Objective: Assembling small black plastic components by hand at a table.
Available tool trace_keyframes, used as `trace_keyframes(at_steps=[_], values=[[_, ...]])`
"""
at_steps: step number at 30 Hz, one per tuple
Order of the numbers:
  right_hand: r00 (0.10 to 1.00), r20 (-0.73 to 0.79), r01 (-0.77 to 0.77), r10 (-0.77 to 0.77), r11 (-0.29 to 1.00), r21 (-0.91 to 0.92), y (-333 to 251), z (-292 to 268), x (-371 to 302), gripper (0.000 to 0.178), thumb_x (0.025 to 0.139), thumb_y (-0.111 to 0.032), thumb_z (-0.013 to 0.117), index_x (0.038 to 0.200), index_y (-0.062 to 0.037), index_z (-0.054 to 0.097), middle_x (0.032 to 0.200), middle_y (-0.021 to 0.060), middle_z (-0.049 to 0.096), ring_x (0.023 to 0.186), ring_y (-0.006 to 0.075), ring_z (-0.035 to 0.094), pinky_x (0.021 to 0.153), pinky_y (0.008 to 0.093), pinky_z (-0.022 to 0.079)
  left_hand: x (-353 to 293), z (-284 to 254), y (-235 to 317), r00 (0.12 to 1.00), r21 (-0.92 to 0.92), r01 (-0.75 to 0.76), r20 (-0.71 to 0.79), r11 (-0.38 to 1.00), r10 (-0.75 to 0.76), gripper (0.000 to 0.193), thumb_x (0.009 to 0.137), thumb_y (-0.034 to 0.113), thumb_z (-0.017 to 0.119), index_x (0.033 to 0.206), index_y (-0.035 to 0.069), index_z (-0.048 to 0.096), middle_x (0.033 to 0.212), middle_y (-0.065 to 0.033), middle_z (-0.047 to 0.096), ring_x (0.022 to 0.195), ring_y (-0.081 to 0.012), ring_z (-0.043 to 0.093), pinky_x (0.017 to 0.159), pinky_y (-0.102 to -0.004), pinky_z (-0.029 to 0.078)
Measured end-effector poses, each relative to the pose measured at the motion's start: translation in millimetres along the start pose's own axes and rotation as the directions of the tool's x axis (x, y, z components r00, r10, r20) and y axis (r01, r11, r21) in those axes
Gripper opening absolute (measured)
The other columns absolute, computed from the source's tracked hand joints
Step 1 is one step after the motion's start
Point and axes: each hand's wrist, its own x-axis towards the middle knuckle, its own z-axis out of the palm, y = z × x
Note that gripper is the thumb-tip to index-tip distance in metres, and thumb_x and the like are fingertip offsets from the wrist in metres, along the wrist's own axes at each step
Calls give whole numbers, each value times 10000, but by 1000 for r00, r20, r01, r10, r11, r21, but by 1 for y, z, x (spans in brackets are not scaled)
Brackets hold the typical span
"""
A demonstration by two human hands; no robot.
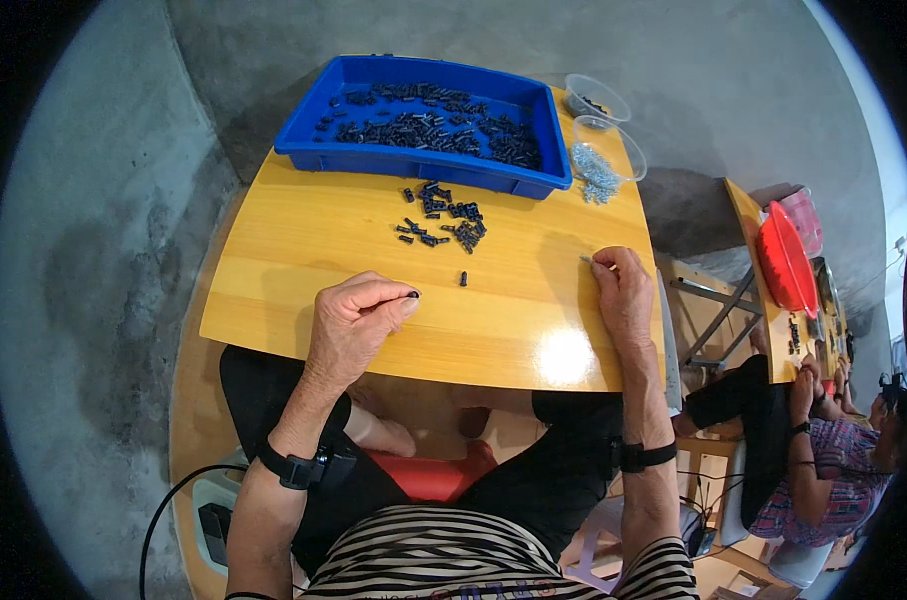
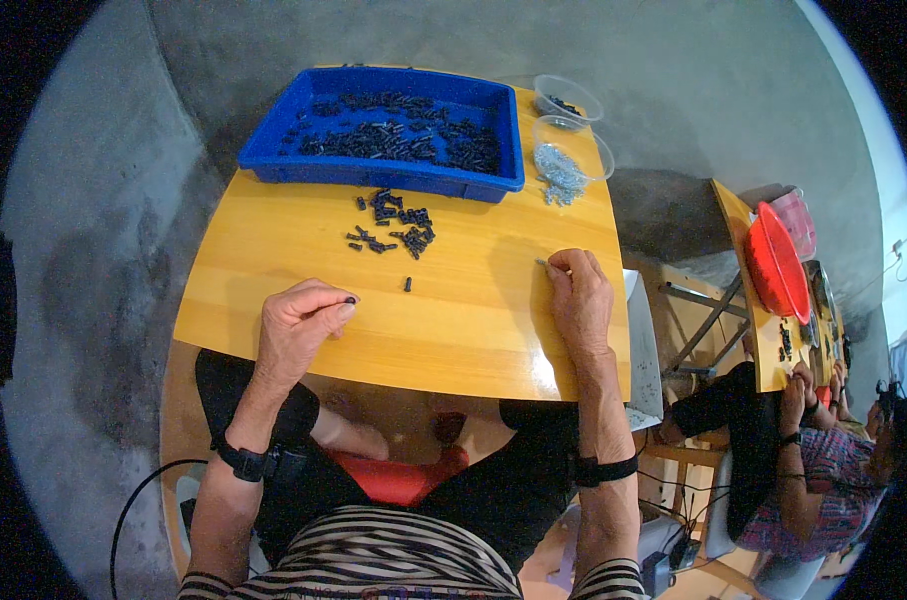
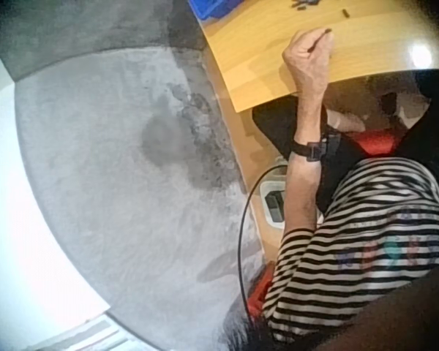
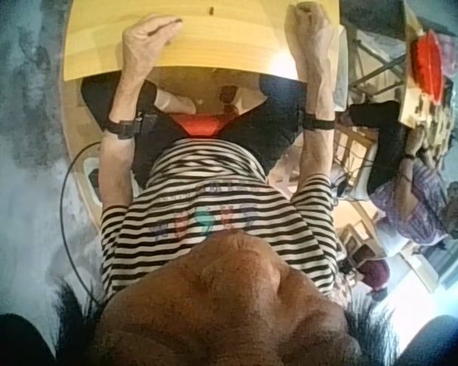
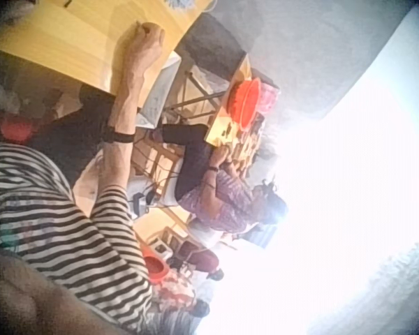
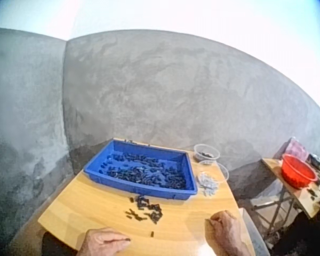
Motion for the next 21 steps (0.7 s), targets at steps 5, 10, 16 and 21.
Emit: trace_keyframes(at_steps=[5, 10, 16, 21], values=[[996, -42, -78, 84, 988, 134, 2, -1, -5, 95, 791, -9, 609, 878, -29, 576, 845, 139, 633, 775, 311, 638, 673, 381, 502, 0, 1, -2, 1000, -25, -4, -9, 1000, 4, 70, 803, 9, 674, 851, -40, 689, 713, -51, 624, 602, -80, 569, 528, -209, 441], [994, -34, 97, -101, 991, -93, -2, 5, -8, 98, 823, 13, 573, 918, -7, 583, 805, 159, 638, 746, 245, 636, 666, 325, 488, -3, 0, 1, 1000, -1, 1, -12, 1000, -1, 72, 802, 6, 674, 855, -40, 692, 712, -49, 621, 605, -80, 566, 529, -209, 438], [999, -26, -22, 28, 976, 218, -23, -11, -28, 91, 844, 26, 552, 910, -6, 605, 765, 64, 631, 663, 141, 580, 592, 273, 456, -9, 3, 1, 996, 11, -92, 13, 996, 91, 84, 811, 7, 670, 880, -33, 696, 760, -64, 644, 642, -88, 585, 563, -205, 462], [903, 333, -428, 271, 526, 735, -76, -23, -56, 74, 850, 8, 573, 895, -12, 629, 776, 38, 622, 557, 65, 470, 533, 201, 369, -38, 9, 8, 997, -195, 35, 81, 980, -19, 122, 824, 14, 664, 935, -23, 696, 814, -76, 657, 664, -96, 611, 595, -208, 498]])
